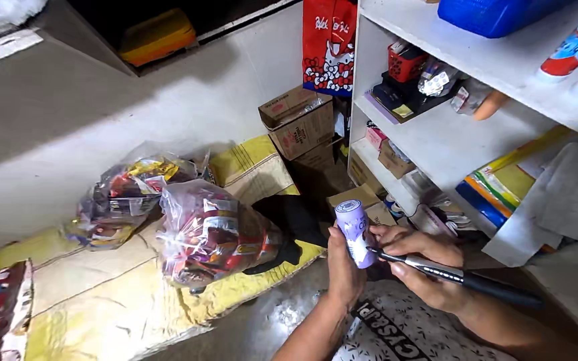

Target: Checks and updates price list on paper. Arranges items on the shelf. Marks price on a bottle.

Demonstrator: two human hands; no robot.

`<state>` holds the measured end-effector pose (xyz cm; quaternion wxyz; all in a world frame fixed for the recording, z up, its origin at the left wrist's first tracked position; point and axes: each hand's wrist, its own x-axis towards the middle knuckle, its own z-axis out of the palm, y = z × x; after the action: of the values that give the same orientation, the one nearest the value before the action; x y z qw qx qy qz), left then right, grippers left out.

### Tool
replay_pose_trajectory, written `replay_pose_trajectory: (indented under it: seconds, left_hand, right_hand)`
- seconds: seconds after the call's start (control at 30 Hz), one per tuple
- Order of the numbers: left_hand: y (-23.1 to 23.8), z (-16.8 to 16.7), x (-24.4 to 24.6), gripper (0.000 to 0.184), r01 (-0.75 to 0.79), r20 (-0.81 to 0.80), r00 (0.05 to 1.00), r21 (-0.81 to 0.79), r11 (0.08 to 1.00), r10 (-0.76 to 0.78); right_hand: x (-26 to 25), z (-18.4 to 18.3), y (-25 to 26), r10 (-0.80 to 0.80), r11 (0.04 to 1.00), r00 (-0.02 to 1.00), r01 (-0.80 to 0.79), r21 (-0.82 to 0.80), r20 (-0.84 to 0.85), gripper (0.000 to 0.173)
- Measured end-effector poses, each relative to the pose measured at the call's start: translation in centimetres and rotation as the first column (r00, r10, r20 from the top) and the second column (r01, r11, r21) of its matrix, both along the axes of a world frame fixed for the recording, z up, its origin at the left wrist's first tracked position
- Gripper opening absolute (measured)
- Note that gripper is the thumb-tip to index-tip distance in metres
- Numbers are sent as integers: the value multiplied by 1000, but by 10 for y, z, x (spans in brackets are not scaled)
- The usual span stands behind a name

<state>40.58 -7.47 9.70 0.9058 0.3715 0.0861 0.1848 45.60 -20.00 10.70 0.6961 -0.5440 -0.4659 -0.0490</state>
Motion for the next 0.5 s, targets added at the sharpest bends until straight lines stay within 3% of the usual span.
replay_pose_trajectory:
  seconds: [0.1, 0.5]
  left_hand:
    - [-1, 1, -1, 66, -25, -9, 1000, 10, 1000, 25]
    - [0, 0, -3, 65, -47, -43, 998, 61, 997, 49]
  right_hand:
    - [-1, 0, 1, -17, 1000, 1000, 18, -25, 19, 12]
    - [-4, -2, 5, -57, 996, 998, 59, -60, 39, 13]
